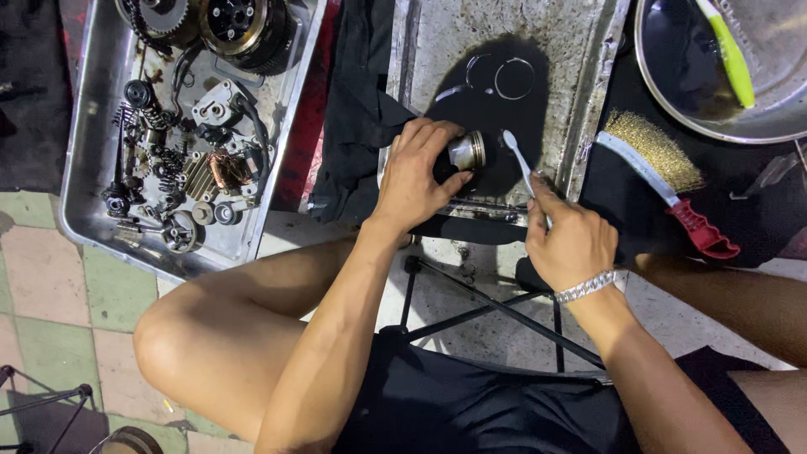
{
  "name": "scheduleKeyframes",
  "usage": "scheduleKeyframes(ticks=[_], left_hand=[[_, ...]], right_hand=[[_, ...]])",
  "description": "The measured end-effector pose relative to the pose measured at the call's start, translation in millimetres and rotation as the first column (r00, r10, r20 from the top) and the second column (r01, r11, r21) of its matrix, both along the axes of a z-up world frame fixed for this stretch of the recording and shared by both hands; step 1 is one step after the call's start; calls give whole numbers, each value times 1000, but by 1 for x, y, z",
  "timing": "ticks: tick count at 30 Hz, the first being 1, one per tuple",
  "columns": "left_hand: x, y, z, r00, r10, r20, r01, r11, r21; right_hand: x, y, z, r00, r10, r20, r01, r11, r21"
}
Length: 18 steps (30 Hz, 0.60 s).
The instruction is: The person scrubs a small cylindrical metal engine part with a toothbrush in a tray of dark liquid. They inspect the part, then use a wire brush to scrub the exterior before returning to the toothbrush for detailed cleaning of grooves and surfaces.
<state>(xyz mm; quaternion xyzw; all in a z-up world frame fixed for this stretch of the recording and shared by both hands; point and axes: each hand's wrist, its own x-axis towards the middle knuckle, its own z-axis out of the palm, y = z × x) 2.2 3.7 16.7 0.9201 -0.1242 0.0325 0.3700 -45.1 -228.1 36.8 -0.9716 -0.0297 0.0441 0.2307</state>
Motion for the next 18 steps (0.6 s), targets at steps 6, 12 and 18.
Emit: scheduleKeyframes(ticks=[6,12,18], left_hand=[[0,-1,-4,995,69,-73,-70,997,-13],[1,0,-7,993,77,-90,-82,996,-45],[0,-1,-11,996,59,-66,-62,997,-48]], right_hand=[[-3,6,10,1000,-16,-10,17,994,111],[-17,20,16,998,59,33,-62,993,97],[-11,30,9,989,102,105,-105,994,27]])
